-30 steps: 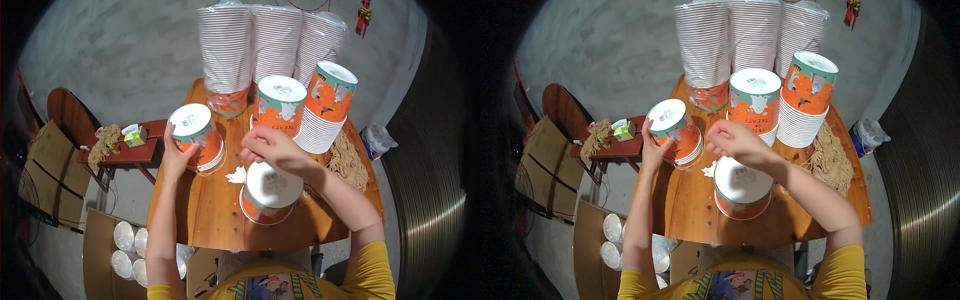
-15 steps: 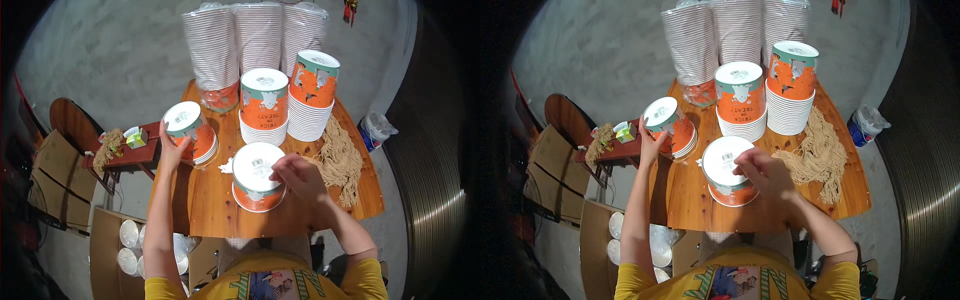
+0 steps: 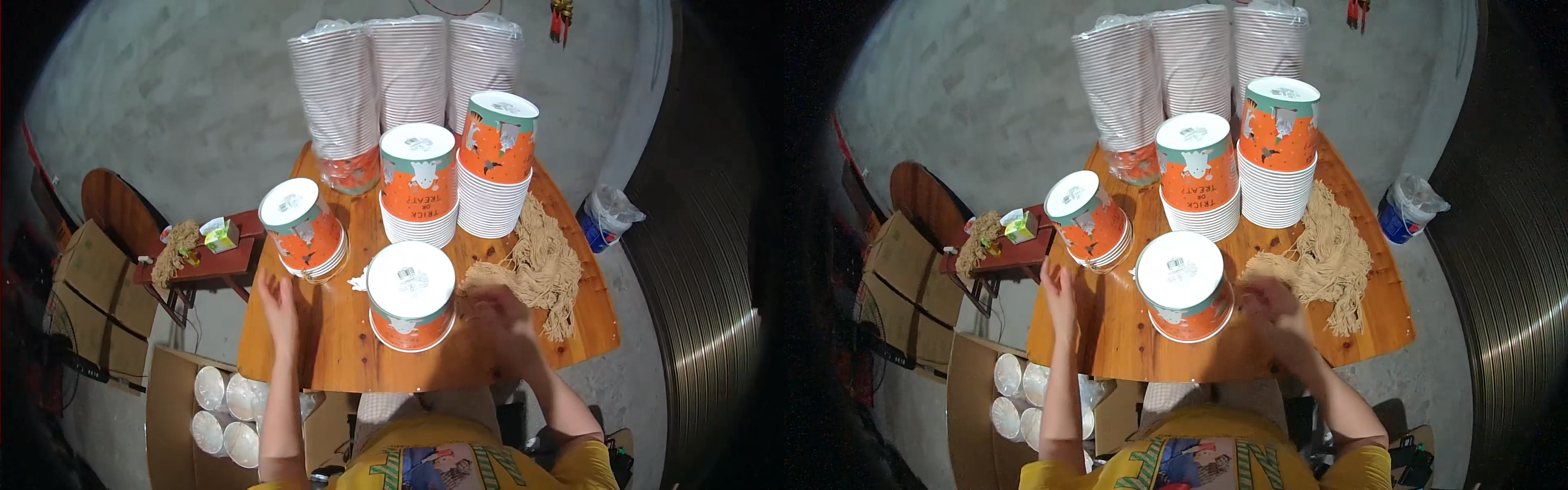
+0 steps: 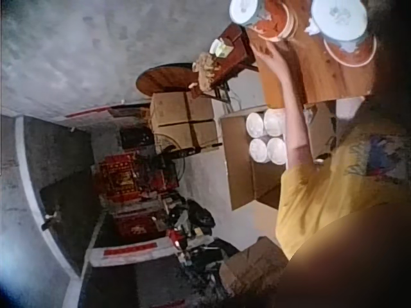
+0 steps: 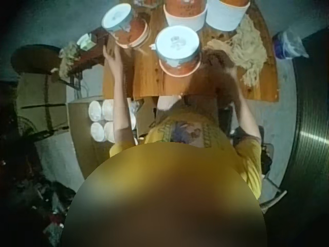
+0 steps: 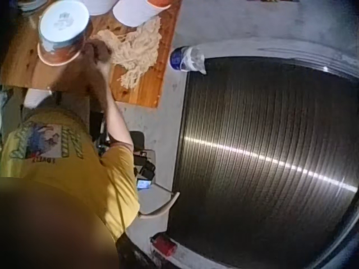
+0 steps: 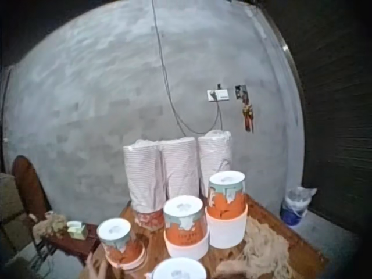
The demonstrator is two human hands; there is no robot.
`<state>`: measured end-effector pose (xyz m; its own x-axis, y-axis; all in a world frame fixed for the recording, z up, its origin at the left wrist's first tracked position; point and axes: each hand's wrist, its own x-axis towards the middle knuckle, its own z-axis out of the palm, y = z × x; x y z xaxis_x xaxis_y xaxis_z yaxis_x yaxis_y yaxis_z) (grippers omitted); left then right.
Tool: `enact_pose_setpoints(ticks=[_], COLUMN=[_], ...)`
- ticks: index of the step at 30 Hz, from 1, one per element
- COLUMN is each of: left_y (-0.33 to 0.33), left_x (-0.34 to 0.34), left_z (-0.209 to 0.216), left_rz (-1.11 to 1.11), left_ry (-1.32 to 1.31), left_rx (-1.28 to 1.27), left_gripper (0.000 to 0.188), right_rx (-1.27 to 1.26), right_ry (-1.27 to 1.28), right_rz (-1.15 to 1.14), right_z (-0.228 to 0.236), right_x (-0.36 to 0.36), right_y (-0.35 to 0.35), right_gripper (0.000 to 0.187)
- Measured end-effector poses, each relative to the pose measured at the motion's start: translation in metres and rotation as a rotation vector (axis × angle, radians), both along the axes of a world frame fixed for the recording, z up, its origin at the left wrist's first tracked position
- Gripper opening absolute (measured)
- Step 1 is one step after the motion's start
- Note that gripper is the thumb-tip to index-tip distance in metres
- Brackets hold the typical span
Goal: Attaching thin string handles to decorated paper cups.
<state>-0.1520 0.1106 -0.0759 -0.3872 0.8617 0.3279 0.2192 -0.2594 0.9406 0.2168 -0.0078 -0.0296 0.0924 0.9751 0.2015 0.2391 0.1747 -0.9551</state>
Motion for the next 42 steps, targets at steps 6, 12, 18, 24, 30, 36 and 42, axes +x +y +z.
enact_pose_setpoints(ticks=[6, 12, 18, 24, 30, 36, 42], left_y=[-0.069, -0.073, -0.070, -0.075, -0.089, -0.105, -0.095], left_x=[0.082, 0.105, 0.105, 0.108, 0.114, 0.126, 0.131], left_z=[0.003, -0.008, -0.029, -0.019, -0.031, -0.019, -0.031], left_rz=[-0.604, -0.754, -0.631, -0.669, -0.584, -0.587, -0.536], left_ry=[0.036, 0.150, 0.153, 0.046, 0.114, 0.059, 0.181], left_rx=[-0.110, -0.066, -0.017, -0.026, -0.072, -0.009, 0.005], left_gripper=[0.111, 0.125, 0.108, 0.097, 0.095, 0.098, 0.101], right_rx=[0.479, 0.471, 0.646, 0.653, 0.635, 0.683, 0.680], right_ry=[-0.482, -0.850, -0.598, -0.579, -0.597, -0.568, -0.620], right_rz=[0.070, 0.207, 0.277, 0.241, 0.283, 0.362, 0.364], right_z=[0.014, 0.045, 0.033, 0.038, 0.038, 0.023, 0.024], right_x=[-0.027, -0.044, -0.043, -0.045, -0.034, -0.030, -0.021], right_y=[0.035, 0.055, 0.075, 0.070, 0.063, 0.063, 0.066], right_gripper=[0.070, 0.078, 0.048, 0.043, 0.042, 0.042, 0.044])
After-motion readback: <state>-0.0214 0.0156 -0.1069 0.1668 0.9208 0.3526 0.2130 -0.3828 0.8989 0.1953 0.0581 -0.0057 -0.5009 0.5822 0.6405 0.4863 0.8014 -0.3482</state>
